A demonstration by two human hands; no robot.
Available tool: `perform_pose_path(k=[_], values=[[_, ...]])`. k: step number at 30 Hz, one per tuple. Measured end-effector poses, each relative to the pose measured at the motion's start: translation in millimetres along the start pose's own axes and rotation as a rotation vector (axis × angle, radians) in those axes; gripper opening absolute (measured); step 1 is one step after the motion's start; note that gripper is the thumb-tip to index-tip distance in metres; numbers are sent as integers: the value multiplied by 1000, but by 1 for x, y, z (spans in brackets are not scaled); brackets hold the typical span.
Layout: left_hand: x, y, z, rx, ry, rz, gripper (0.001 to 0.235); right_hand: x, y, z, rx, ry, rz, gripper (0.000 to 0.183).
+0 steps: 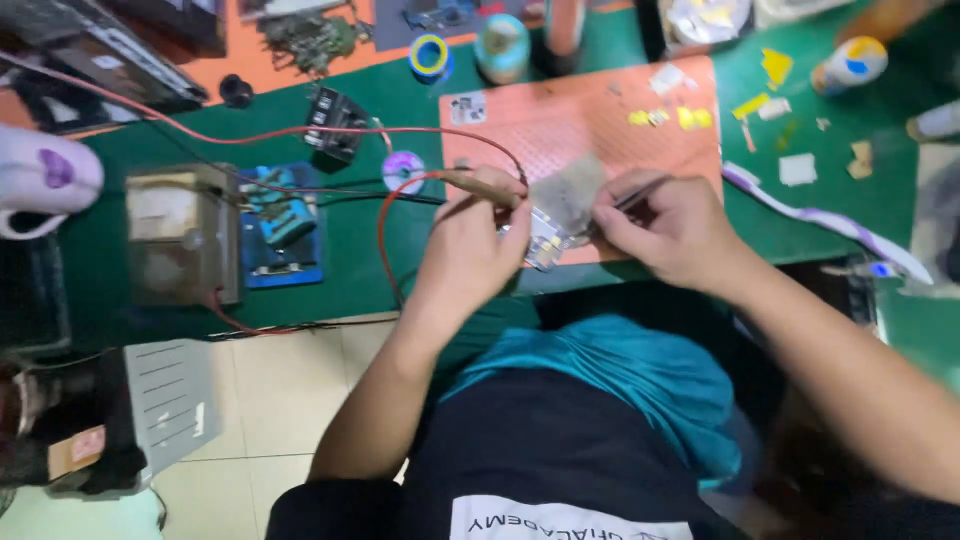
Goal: The person uses a soldering iron and tweezers to work on a small circuit board placed on an orange mat. They apply heat to specific points on the board, manipulate components with tweezers, and briefly use a computer mouse. The person then picks up the board to inspect the soldered connections.
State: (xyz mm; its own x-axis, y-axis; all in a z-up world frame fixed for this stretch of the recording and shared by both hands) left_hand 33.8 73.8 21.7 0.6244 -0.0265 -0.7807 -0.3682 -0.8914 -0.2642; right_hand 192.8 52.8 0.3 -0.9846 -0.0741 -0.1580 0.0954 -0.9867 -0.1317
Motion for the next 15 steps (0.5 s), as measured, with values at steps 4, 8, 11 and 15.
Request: perform_pose_path(k=[4, 8, 11, 15], values=[[-2, 0, -5, -23, 10, 27, 12, 1, -3, 9, 46, -54, 20, 3], [-5, -1, -3, -68, 57, 37, 10, 5, -5, 12, 63, -107, 53, 3], [-7, -1, -4, -72, 75, 45, 9, 8, -2, 12, 82, -166, 65, 4], [-7, -1, -3, -73, 99, 53, 9, 5, -4, 8, 107, -256, 76, 6]])
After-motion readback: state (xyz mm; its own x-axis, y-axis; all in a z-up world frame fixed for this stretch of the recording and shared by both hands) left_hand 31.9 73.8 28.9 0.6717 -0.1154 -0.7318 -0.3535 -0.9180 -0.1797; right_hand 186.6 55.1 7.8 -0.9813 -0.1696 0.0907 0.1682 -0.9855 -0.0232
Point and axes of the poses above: each hand's wrist, its own y-axis away from the middle knuckle, its own x-axis out of the palm, z = x × y, the point moved 8 cm from there along -y, towards the middle knuckle, and after that the axes turned 10 degrees about -y, right-handed, at the moved point
